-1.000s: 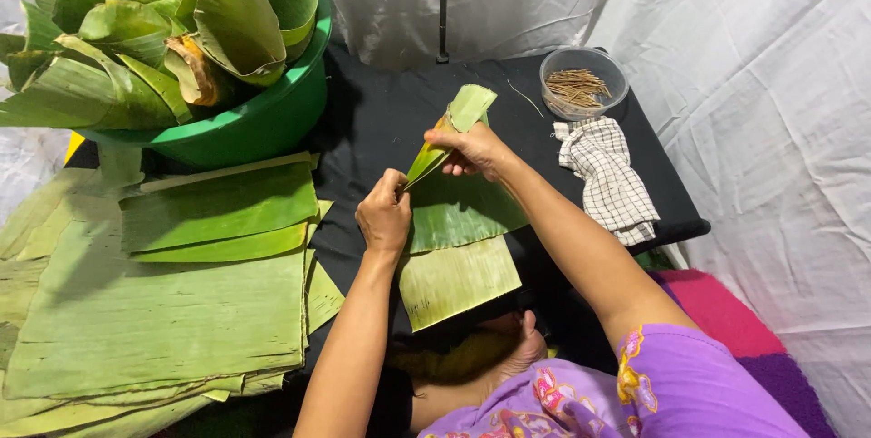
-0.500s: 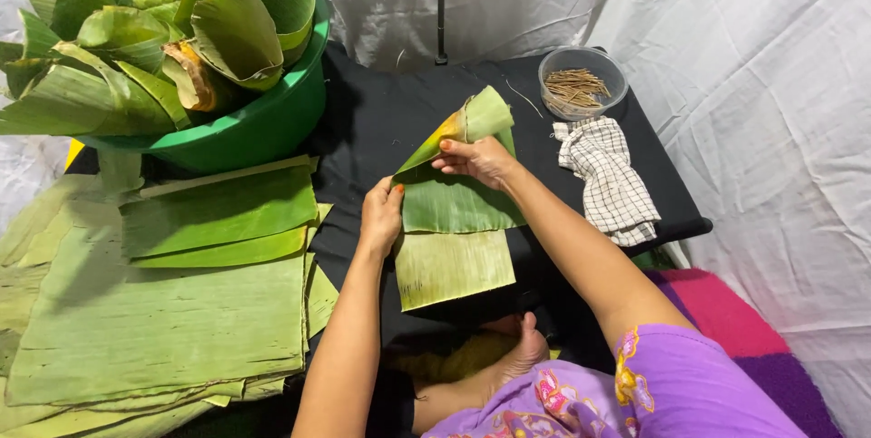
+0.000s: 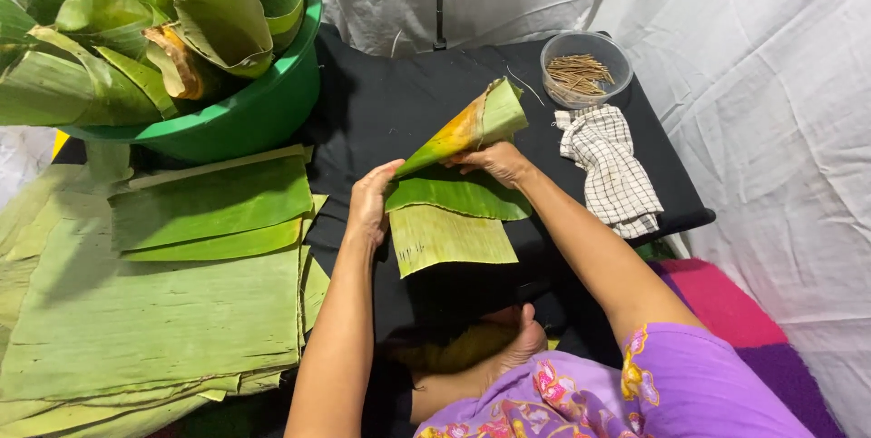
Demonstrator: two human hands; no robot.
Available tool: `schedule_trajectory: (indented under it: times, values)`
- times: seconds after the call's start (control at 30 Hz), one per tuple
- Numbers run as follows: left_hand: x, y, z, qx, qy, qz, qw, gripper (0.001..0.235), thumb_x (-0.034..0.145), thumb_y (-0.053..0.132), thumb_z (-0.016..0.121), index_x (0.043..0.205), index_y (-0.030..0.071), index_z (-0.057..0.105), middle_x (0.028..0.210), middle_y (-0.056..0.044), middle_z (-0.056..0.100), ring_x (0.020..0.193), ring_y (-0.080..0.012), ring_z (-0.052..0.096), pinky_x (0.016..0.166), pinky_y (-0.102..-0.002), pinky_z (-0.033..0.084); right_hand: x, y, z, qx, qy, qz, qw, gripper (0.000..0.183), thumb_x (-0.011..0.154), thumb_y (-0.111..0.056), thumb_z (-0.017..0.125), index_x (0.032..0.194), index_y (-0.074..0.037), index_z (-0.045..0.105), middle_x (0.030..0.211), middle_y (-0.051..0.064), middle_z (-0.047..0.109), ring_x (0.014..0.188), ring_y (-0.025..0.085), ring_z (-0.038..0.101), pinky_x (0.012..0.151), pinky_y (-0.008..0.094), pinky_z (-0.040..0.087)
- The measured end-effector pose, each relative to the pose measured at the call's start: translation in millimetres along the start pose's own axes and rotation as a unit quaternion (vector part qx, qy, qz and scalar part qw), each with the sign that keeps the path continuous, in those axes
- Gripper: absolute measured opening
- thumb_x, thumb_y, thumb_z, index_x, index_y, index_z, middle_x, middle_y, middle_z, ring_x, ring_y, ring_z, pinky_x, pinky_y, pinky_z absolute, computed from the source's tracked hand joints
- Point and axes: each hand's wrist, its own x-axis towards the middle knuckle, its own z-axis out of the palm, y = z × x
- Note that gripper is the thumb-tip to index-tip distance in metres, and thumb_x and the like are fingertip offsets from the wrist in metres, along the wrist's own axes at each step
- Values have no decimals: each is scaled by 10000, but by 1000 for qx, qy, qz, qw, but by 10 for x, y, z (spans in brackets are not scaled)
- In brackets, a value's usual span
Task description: Cleaning banana leaves with a cloth and folding them into cones, which are then secured with small wooden sticks.
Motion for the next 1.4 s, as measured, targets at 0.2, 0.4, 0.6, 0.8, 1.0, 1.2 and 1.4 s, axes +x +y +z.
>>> schedule_trajectory:
  times: [0.2, 0.4, 0.6, 0.8, 1.0, 1.2, 1.4]
  values:
    - [-62, -49, 23, 15, -18, 24, 999, 336, 888, 30, 734, 1222, 1, 714, 1022, -245, 751, 791, -300, 769, 669, -401, 651, -183, -212, 68, 29, 37, -13, 999, 511, 625, 96, 919, 1077, 150, 686, 912, 215, 743, 752, 373, 762, 641, 422, 663]
    - [7, -165, -40, 88, -39, 59, 994, 291, 883, 11, 722, 1174, 16, 732, 933, -176, 769, 740, -247, 764, 627, -346, 660, -95, -17, -130, -63, 41, -22, 997, 506, 700, 37, 906, 1156, 93, 693, 965, 229, 756, 762, 310, 775, 623, 347, 647]
    - [-209, -17, 126, 152, -14, 137, 979, 271, 881, -15, 695, 1125, 70, 774, 874, -102, 777, 709, -141, 737, 643, -261, 638, -17, 114, -260, -18, 43, 23, 999, 571, 742, 86, 817, 1283, 62, 637, 1062, 271, 737, 796, 365, 781, 619, 352, 673]
    - [-394, 126, 225, 238, 19, 211, 948, 283, 903, -6, 689, 1118, 139, 801, 900, -48, 785, 750, -66, 665, 677, -239, 594, -508, -192, -243, 47, 81, 120, 988, 615, 847, -13, 652, 1436, -75, 489, 1130, 231, 733, 869, 316, 781, 684, 338, 677]
    - [-468, 192, 280, 232, 7, 214, 949, 298, 909, -16, 666, 1133, 132, 797, 911, -46, 781, 767, -63, 640, 700, -243, 577, -855, -334, 10, 242, 90, 158, 953, 133, 939, -196, 723, 1005, -226, 612, 1024, 294, 741, 685, 269, 770, 549, 268, 640]
    - [-526, 197, 290, 244, -12, 224, 944, 299, 914, -13, 673, 1142, 136, 797, 928, -48, 784, 812, -64, 628, 737, -260, 575, -623, -253, 154, 239, 85, 112, 961, 121, 913, -73, 752, 833, -118, 672, 898, 226, 771, 596, 120, 708, 495, 163, 576]
    - [-488, 164, 247, 233, -59, 205, 949, 334, 899, -58, 654, 1133, 130, 801, 980, -77, 788, 891, -84, 658, 804, -281, 581, -494, -53, -51, 269, 100, 109, 952, 169, 853, 116, 673, 1008, 50, 677, 999, 249, 755, 782, 275, 784, 694, 315, 686]
